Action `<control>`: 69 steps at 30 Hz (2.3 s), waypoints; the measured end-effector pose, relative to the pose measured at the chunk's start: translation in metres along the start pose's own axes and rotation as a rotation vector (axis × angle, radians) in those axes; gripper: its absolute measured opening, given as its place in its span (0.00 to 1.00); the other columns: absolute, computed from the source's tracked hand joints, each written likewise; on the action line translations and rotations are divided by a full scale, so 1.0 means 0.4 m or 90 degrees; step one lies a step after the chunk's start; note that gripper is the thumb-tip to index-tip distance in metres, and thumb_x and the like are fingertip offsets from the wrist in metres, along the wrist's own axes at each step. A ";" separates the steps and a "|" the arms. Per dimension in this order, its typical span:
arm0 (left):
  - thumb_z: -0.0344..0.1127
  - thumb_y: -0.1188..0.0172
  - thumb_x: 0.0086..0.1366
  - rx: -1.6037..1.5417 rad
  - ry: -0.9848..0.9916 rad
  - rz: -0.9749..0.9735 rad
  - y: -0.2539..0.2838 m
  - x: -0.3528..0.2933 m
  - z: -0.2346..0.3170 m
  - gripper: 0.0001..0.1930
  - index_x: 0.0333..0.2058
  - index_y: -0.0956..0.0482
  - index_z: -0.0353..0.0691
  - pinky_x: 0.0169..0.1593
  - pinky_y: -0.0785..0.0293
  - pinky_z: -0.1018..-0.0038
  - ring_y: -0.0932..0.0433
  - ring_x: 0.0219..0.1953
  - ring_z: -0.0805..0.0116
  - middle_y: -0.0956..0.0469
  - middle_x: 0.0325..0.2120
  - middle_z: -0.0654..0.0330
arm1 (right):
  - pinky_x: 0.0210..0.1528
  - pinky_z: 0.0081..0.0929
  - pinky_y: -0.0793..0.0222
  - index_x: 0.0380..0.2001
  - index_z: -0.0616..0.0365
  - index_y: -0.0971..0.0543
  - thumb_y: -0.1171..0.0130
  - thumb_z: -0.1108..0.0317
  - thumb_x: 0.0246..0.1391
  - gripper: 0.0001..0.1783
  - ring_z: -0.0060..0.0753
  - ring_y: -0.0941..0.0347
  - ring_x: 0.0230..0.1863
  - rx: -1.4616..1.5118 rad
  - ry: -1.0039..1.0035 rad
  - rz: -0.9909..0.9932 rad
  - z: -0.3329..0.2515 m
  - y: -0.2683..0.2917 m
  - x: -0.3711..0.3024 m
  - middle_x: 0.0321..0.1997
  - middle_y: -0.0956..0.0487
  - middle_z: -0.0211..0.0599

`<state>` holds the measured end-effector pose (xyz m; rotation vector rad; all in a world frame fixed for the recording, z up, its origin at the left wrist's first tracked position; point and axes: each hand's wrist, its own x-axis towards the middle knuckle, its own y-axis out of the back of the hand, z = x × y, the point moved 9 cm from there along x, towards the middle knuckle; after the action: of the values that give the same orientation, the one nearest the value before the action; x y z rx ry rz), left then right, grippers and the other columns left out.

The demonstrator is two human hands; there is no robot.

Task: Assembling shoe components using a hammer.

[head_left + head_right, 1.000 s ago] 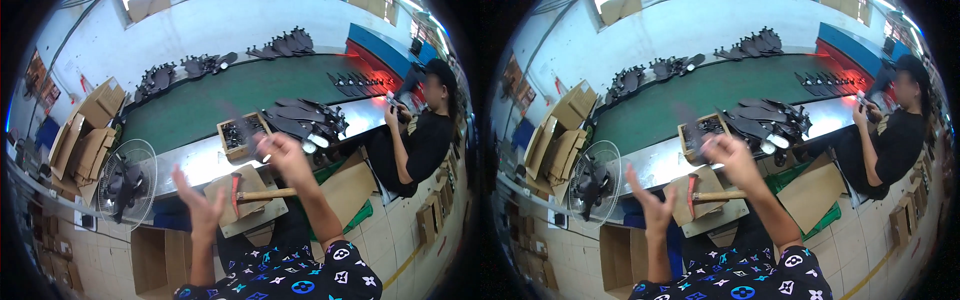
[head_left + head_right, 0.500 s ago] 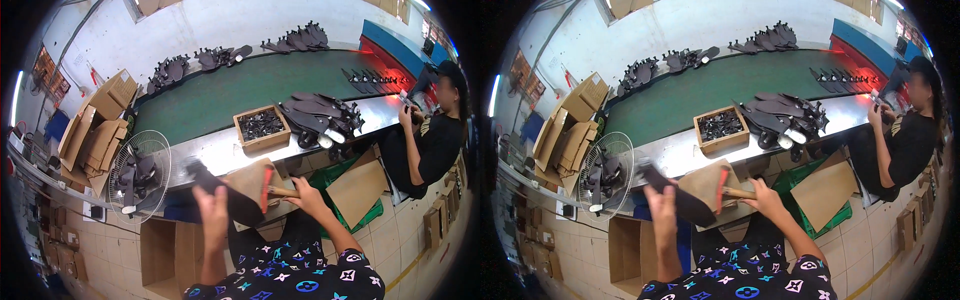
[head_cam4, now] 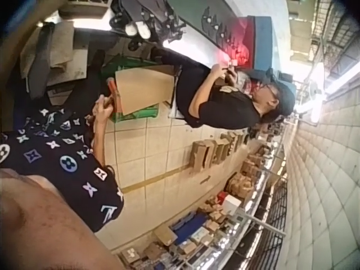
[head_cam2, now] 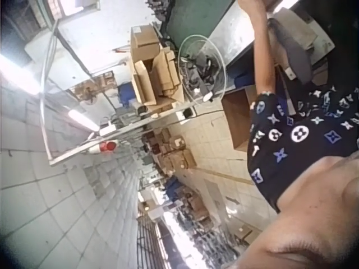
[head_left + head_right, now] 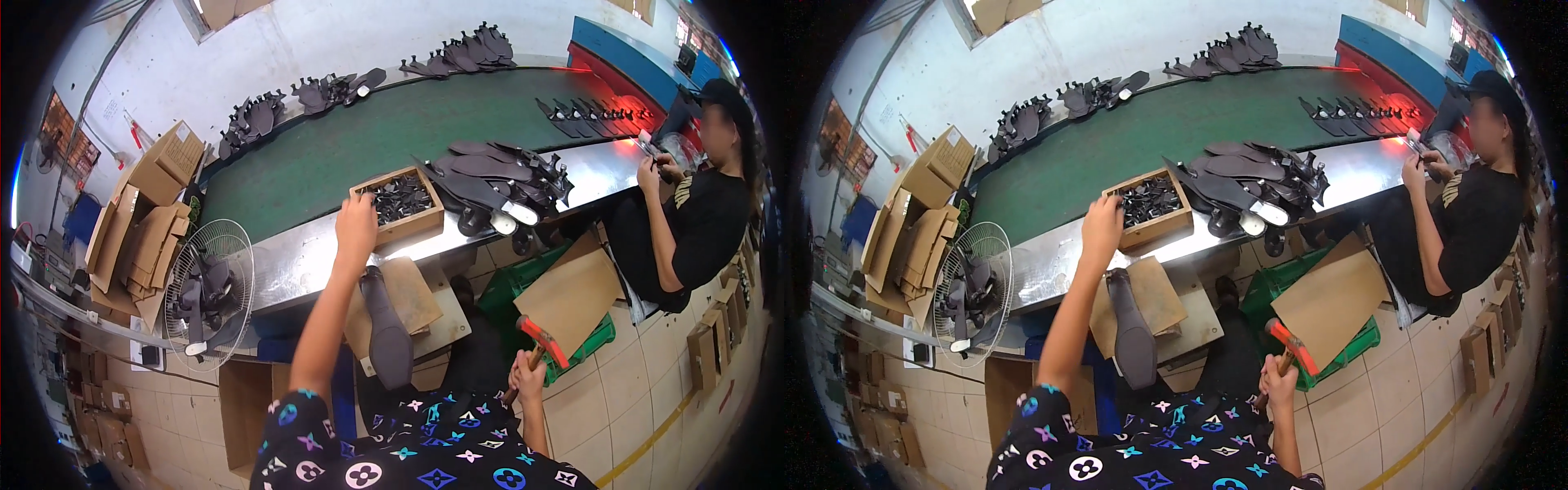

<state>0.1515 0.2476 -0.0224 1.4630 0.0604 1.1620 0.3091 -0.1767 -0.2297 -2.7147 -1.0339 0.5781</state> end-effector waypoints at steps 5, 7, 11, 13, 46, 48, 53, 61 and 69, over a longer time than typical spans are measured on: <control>0.29 0.40 0.57 0.173 -0.124 -0.189 -0.209 0.107 -0.027 0.05 0.30 0.17 0.36 0.45 0.22 0.58 0.20 0.44 0.52 0.20 0.38 0.51 | 0.11 0.17 0.51 0.19 0.56 0.31 0.40 0.62 0.64 0.20 0.13 0.48 0.07 -0.070 0.071 -0.005 -0.077 -0.010 0.046 0.09 0.40 0.21; 0.30 0.36 0.55 0.206 -0.124 -0.204 -0.225 0.099 -0.018 0.05 0.30 0.17 0.36 0.46 0.22 0.58 0.20 0.45 0.51 0.20 0.38 0.51 | 0.12 0.17 0.51 0.19 0.56 0.30 0.39 0.63 0.63 0.20 0.13 0.46 0.08 -0.087 0.059 -0.017 -0.077 -0.028 0.051 0.10 0.37 0.22; 0.31 0.30 0.51 0.205 -0.077 -0.222 -0.221 0.105 -0.036 0.07 0.29 0.16 0.38 0.46 0.22 0.58 0.20 0.44 0.50 0.20 0.37 0.51 | 0.12 0.17 0.52 0.18 0.56 0.30 0.39 0.63 0.62 0.19 0.13 0.46 0.08 -0.101 0.078 -0.054 -0.079 -0.073 0.060 0.11 0.37 0.21; 0.31 0.30 0.51 0.147 -0.033 -0.244 -0.196 0.106 -0.054 0.07 0.30 0.15 0.39 0.45 0.22 0.57 0.19 0.43 0.51 0.20 0.36 0.52 | 0.13 0.16 0.52 0.19 0.56 0.29 0.39 0.63 0.62 0.19 0.12 0.46 0.09 -0.127 0.089 -0.063 -0.082 -0.091 0.068 0.11 0.37 0.20; 0.20 0.31 0.55 -0.405 -0.084 0.027 0.486 -0.277 0.306 0.09 0.36 0.16 0.34 0.35 0.21 0.76 0.19 0.35 0.67 0.20 0.37 0.53 | 0.16 0.12 0.43 0.39 0.64 0.21 0.32 0.73 0.54 0.11 0.13 0.35 0.17 -0.013 0.129 -0.500 -0.439 -0.652 -0.048 0.45 0.22 0.42; 0.23 0.31 0.55 -0.424 -0.030 -0.020 0.453 -0.280 0.277 0.11 0.38 0.18 0.34 0.35 0.21 0.73 0.20 0.35 0.63 0.20 0.39 0.53 | 0.16 0.13 0.43 0.41 0.65 0.21 0.34 0.74 0.54 0.12 0.13 0.35 0.16 -0.113 0.101 -0.467 -0.408 -0.653 -0.023 0.43 0.21 0.41; 0.31 0.28 0.55 -0.330 0.140 -0.025 0.276 -0.279 0.097 0.16 0.43 0.19 0.37 0.36 0.22 0.64 0.20 0.36 0.55 0.23 0.45 0.53 | 0.16 0.14 0.43 0.43 0.66 0.21 0.36 0.74 0.55 0.12 0.13 0.35 0.16 -0.179 0.135 -0.424 -0.363 -0.671 0.059 0.36 0.20 0.36; 0.37 0.29 0.57 -0.485 0.301 -0.141 0.052 -0.342 -0.041 0.13 0.38 0.15 0.36 0.46 0.26 0.71 0.20 0.32 0.69 0.16 0.30 0.55 | 0.28 0.19 0.34 0.44 0.65 0.19 0.33 0.68 0.55 0.15 0.15 0.30 0.25 -0.329 0.184 -0.454 -0.281 -0.787 0.179 0.31 0.18 0.28; 0.37 0.31 0.56 -0.506 0.252 -0.111 0.069 -0.353 -0.023 0.12 0.38 0.14 0.38 0.68 0.44 0.54 0.17 0.36 0.56 0.14 0.35 0.54 | 0.35 0.31 0.30 0.40 0.66 0.21 0.36 0.70 0.54 0.13 0.33 0.26 0.28 -0.402 0.357 -0.557 -0.254 -0.831 0.188 0.29 0.20 0.45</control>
<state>0.0597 0.1576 -0.0873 0.5132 -0.0034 1.1317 0.2035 0.1176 -0.0600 -2.1860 -2.2180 -0.7057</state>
